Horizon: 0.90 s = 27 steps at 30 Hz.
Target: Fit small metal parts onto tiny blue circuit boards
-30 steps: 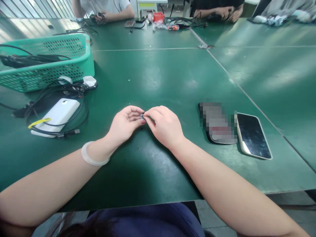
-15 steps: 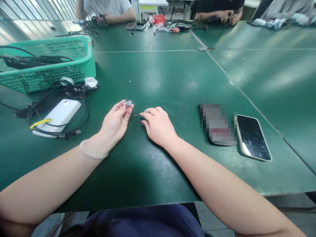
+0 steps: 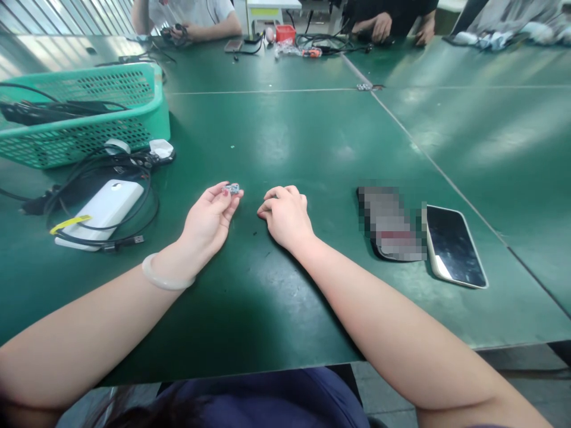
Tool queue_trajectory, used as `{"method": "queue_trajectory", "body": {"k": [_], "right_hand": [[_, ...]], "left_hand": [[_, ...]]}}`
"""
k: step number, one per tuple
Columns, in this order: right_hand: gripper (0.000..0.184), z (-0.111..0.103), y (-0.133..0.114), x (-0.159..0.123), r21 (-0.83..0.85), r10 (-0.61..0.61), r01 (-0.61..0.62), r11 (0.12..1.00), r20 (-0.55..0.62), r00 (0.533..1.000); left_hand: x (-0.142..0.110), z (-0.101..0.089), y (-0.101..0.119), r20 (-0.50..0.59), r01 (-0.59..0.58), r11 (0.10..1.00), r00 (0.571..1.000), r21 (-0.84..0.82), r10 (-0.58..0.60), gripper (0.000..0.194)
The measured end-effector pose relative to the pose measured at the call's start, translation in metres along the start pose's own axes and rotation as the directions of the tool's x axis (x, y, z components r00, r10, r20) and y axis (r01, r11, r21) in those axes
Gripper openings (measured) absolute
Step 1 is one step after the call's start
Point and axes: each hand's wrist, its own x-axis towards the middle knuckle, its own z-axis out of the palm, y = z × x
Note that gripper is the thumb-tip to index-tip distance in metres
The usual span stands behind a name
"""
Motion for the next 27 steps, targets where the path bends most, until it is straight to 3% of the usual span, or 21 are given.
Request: {"method": "queue_trajectory", "body": {"k": [3, 7, 10, 14, 18, 27], "right_hand": [[0.013, -0.003, 0.001, 0.001, 0.077, 0.024, -0.019, 0.997, -0.064, 0.998], [0.009, -0.014, -0.006, -0.001, 0.34, 0.129, -0.037, 0.94, -0.252, 0.959], [0.008, -0.019, -0.012, -0.004, 0.509, 0.249, -0.119, 0.852, -0.195, 0.949], [0.011, -0.017, -0.016, -0.007, 0.654, 0.335, -0.21, 0.726, -0.07, 0.939], [0.011, -0.015, -0.014, -0.008, 0.694, 0.351, -0.212, 0.688, -0.064, 0.934], [0.007, -0.016, -0.015, -0.007, 0.623, 0.318, -0.183, 0.761, -0.113, 0.941]], "left_hand": [[-0.004, 0.001, -0.002, 0.084, 0.017, 0.995, 0.996, 0.095, -0.025, 0.015], [-0.01, 0.003, -0.004, 0.179, 0.0, 0.973, 0.983, 0.229, -0.042, 0.029], [-0.013, 0.003, -0.004, 0.252, -0.043, 0.956, 0.967, 0.29, -0.033, 0.037], [-0.013, 0.003, -0.004, 0.281, -0.104, 0.932, 0.96, 0.347, 0.003, 0.031], [-0.015, 0.003, -0.004, 0.281, -0.125, 0.923, 0.96, 0.364, 0.019, 0.033], [-0.017, 0.004, -0.004, 0.255, -0.115, 0.928, 0.967, 0.355, 0.022, 0.031]]}}
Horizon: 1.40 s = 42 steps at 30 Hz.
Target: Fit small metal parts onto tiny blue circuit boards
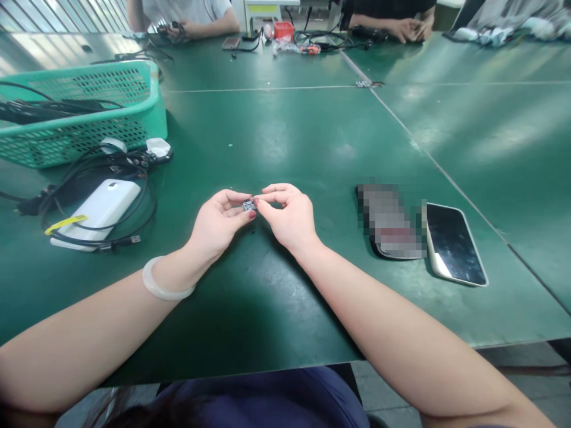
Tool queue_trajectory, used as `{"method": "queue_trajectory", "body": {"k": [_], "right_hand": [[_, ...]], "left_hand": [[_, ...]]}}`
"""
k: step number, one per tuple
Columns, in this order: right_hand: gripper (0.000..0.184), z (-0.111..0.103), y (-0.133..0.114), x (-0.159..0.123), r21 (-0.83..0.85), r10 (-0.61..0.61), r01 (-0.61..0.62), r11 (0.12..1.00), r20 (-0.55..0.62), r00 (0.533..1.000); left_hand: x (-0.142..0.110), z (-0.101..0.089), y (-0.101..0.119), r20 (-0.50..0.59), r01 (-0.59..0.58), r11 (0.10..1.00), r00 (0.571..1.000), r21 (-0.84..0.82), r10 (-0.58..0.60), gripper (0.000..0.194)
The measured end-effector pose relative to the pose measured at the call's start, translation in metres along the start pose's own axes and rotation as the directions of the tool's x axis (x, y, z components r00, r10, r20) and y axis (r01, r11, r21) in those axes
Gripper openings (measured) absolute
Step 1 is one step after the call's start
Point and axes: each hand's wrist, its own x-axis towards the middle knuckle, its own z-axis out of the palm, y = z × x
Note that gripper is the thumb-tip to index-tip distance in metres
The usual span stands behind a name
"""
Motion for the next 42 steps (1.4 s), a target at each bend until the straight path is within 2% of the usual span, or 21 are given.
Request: {"method": "queue_trajectory", "body": {"k": [5, 10, 11, 13, 15, 17, 20, 23, 25, 26, 29, 31, 33, 37, 42], "right_hand": [[0.014, 0.0, -0.001, -0.001, -0.003, -0.105, 0.105, 0.994, 0.025, 0.994], [0.021, -0.007, 0.001, -0.001, -0.115, -0.221, 0.222, 0.968, 0.017, 0.975], [0.02, -0.009, 0.002, -0.001, -0.147, -0.238, 0.243, 0.959, 0.051, 0.97], [0.015, -0.013, 0.004, -0.002, -0.229, -0.257, 0.302, 0.925, 0.206, 0.944], [0.012, -0.015, 0.007, -0.003, -0.316, -0.249, 0.385, 0.867, 0.395, 0.884], [0.013, -0.014, 0.009, -0.004, -0.371, -0.241, 0.466, 0.804, 0.513, 0.824], [0.008, -0.007, 0.011, -0.005, -0.408, -0.26, 0.549, 0.729, 0.577, 0.774], [0.013, -0.002, 0.01, -0.005, -0.422, -0.266, 0.6, 0.679, 0.621, 0.738], [0.015, -0.002, 0.009, -0.003, -0.402, -0.283, 0.588, 0.702, 0.6, 0.748], [0.015, -0.003, 0.009, -0.002, -0.382, -0.298, 0.561, 0.734, 0.561, 0.772], [0.013, -0.01, 0.008, 0.001, -0.292, -0.319, 0.42, 0.859, 0.338, 0.886], [0.013, -0.013, 0.008, 0.003, -0.229, -0.311, 0.356, 0.906, 0.208, 0.927], [0.013, -0.015, 0.008, 0.005, -0.185, -0.327, 0.352, 0.917, 0.156, 0.932], [0.015, -0.013, 0.007, 0.006, -0.137, -0.388, 0.407, 0.903, 0.146, 0.91], [0.017, -0.01, 0.009, 0.008, -0.146, -0.362, 0.381, 0.913, 0.138, 0.922]], "left_hand": [[0.002, -0.001, -0.001, -0.032, 0.021, 0.997, 0.999, -0.074, -0.023, 0.029], [0.008, -0.005, 0.0, -0.093, 0.084, 0.969, 0.99, -0.231, -0.108, 0.019], [0.009, -0.006, 0.0, -0.108, 0.095, 0.959, 0.986, -0.268, -0.128, 0.015], [0.012, -0.007, 0.002, -0.139, 0.106, 0.937, 0.977, -0.332, -0.16, 0.008], [0.013, -0.007, 0.002, -0.156, 0.104, 0.921, 0.972, -0.375, -0.174, 0.003], [0.013, -0.007, 0.002, -0.16, 0.098, 0.916, 0.972, -0.388, -0.171, 0.002], [0.014, -0.007, -0.001, -0.147, 0.085, 0.929, 0.978, -0.359, -0.146, 0.006], [0.014, -0.007, -0.003, -0.119, 0.088, 0.94, 0.984, -0.331, -0.134, 0.011], [0.014, -0.007, -0.005, -0.104, 0.099, 0.945, 0.985, -0.312, -0.137, 0.015], [0.014, -0.007, -0.005, -0.095, 0.104, 0.949, 0.986, -0.298, -0.138, 0.018], [0.014, -0.006, -0.007, -0.051, 0.112, 0.962, 0.99, -0.249, -0.129, 0.026], [0.014, -0.005, -0.008, -0.021, 0.111, 0.97, 0.993, -0.217, -0.119, 0.029], [0.014, -0.004, -0.008, 0.005, 0.113, 0.976, 0.993, -0.187, -0.114, 0.031], [0.014, -0.004, -0.008, 0.056, 0.112, 0.98, 0.993, -0.162, -0.104, 0.034], [0.013, -0.006, -0.006, 0.087, 0.141, 0.979, 0.988, -0.148, -0.129, 0.036]]}}
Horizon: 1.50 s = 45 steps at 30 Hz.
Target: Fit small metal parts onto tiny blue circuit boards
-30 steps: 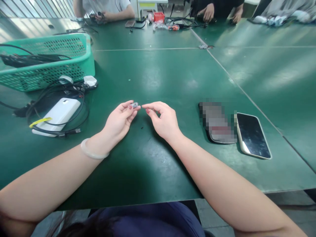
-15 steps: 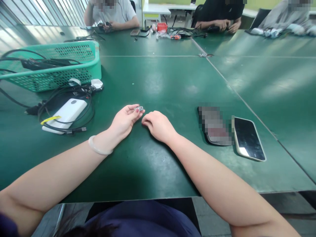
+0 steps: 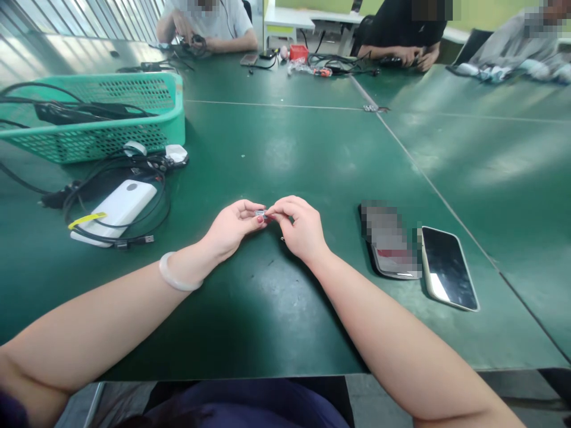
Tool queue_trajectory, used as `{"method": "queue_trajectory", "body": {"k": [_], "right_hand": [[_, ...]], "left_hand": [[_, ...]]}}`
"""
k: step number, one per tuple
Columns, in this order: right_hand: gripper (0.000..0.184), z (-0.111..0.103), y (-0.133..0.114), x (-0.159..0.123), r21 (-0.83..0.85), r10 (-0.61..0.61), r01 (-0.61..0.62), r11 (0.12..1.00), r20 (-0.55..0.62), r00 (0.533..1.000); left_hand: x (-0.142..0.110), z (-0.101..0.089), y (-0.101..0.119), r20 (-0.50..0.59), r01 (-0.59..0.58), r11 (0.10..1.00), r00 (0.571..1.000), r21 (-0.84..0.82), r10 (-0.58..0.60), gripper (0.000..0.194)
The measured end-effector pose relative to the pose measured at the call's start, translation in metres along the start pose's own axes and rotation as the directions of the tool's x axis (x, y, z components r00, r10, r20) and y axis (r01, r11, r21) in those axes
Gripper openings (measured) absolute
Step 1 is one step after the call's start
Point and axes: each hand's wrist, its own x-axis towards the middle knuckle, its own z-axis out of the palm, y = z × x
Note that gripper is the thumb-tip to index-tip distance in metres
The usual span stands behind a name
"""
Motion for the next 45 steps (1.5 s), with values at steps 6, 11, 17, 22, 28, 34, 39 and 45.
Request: {"method": "queue_trajectory", "body": {"k": [6, 11, 17, 22, 28, 34, 39, 45], "right_hand": [[0.016, 0.0, 0.004, -0.001, 0.034, 0.043, -0.043, 0.998, 0.028, 0.999], [0.02, -0.012, 0.009, -0.004, -0.028, 0.128, -0.128, 0.991, 0.025, 0.991], [0.005, -0.029, 0.003, -0.007, -0.357, 0.268, -0.125, 0.926, 0.388, 0.882], [0.012, -0.024, -0.001, -0.01, -0.434, 0.243, -0.022, 0.9, 0.46, 0.854], [0.023, -0.022, 0.009, -0.007, -0.372, 0.191, -0.02, 0.928, 0.429, 0.883], [0.012, -0.026, 0.006, -0.007, -0.404, 0.231, -0.047, 0.913, 0.419, 0.878], [0.004, -0.02, 0.004, -0.009, -0.379, 0.171, 0.01, 0.925, 0.441, 0.881], [0.014, -0.018, 0.006, -0.009, -0.339, 0.117, 0.034, 0.94, 0.417, 0.901]], "left_hand": [[0.0, -0.001, 0.001, -0.034, 0.048, 0.998, 0.998, -0.046, -0.05, 0.034], [0.001, -0.002, 0.001, -0.04, 0.047, 0.997, 0.998, -0.067, -0.05, 0.032], [0.001, -0.003, -0.001, -0.045, 0.039, 0.998, 0.998, -0.058, -0.042, 0.03], [0.0, -0.002, -0.001, -0.028, 0.022, 0.997, 0.999, -0.074, -0.024, 0.029], [0.001, -0.003, -0.002, -0.022, 0.031, 0.995, 0.999, -0.09, -0.033, 0.031], [0.001, -0.004, -0.001, -0.023, 0.043, 0.995, 0.999, -0.085, -0.045, 0.032], [0.0, -0.004, 0.0, -0.032, 0.052, 0.996, 0.998, -0.079, -0.054, 0.032], [0.0, -0.004, -0.001, -0.022, 0.033, 0.997, 0.999, -0.072, -0.035, 0.027]]}}
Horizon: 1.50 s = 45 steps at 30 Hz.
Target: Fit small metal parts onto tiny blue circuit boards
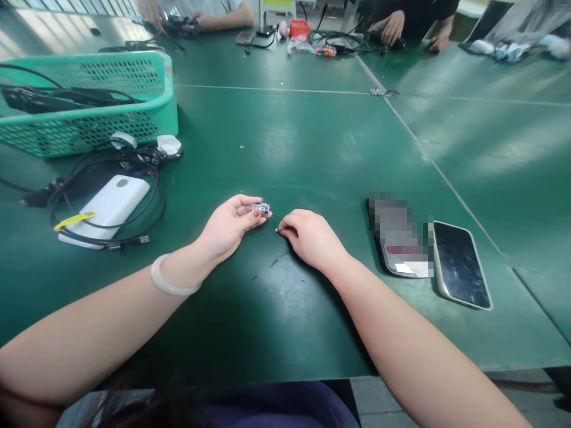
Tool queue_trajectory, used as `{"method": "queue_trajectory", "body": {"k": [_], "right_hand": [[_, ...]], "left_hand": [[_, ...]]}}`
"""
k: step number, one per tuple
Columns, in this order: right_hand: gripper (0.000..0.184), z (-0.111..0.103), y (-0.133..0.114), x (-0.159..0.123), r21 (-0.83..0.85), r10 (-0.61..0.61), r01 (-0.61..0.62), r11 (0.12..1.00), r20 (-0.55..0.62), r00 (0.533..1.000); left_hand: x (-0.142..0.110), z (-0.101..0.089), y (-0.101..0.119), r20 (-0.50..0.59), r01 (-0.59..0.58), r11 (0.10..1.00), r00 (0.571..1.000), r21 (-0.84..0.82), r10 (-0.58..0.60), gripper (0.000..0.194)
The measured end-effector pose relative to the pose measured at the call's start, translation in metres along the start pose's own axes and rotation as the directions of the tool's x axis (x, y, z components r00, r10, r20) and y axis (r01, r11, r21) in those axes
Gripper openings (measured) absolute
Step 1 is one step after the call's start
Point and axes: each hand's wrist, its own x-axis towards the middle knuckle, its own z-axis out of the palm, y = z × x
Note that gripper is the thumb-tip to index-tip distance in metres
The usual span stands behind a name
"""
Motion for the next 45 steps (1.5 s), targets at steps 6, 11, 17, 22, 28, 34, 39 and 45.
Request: {"method": "queue_trajectory", "body": {"k": [6, 11, 17, 22, 28, 34, 39, 45], "right_hand": [[0.026, -0.001, 0.001, -0.001, -0.02, 0.048, -0.049, 0.999, -0.035, 0.998], [0.01, 0.0, -0.002, 0.0, -0.054, 0.088, -0.087, 0.995, 0.013, 0.996], [0.016, 0.005, -0.003, 0.004, -0.11, 0.086, -0.084, 0.99, 0.011, 0.996], [0.02, -0.003, -0.002, 0.001, -0.064, 0.089, -0.092, 0.994, -0.048, 0.995], [0.032, -0.014, 0.001, -0.004, -0.265, -0.007, 0.017, 0.964, 0.037, 0.999], [0.025, -0.001, -0.004, -0.001, -0.369, -0.115, 0.168, 0.914, 0.161, 0.98], [0.024, -0.002, 0.001, 0.001, -0.252, -0.092, 0.108, 0.962, 0.076, 0.993], [0.016, -0.007, 0.003, 0.002, -0.214, 0.037, -0.025, 0.977, 0.056, 0.998]], "left_hand": [[0.0, 0.001, 0.0, -0.003, -0.006, 1.0, 1.0, 0.002, 0.006, 0.026], [0.0, 0.002, 0.0, 0.004, -0.001, 1.0, 1.0, -0.008, 0.001, 0.026], [0.0, 0.003, 0.001, 0.003, 0.005, 1.0, 1.0, 0.005, -0.005, 0.022], [-0.002, 0.004, 0.003, -0.006, 0.018, 1.0, 1.0, 0.002, -0.018, 0.02], [-0.003, 0.006, 0.005, -0.012, 0.019, 1.0, 1.0, 0.005, -0.019, 0.019], [-0.002, 0.005, 0.004, -0.003, 0.027, 1.0, 1.0, 0.005, -0.027, 0.024], [-0.001, 0.004, 0.002, -0.002, 0.017, 1.0, 1.0, 0.006, -0.017, 0.025], [0.0, 0.002, 0.0, 0.015, -0.008, 1.0, 1.0, 0.003, 0.008, 0.03]]}}
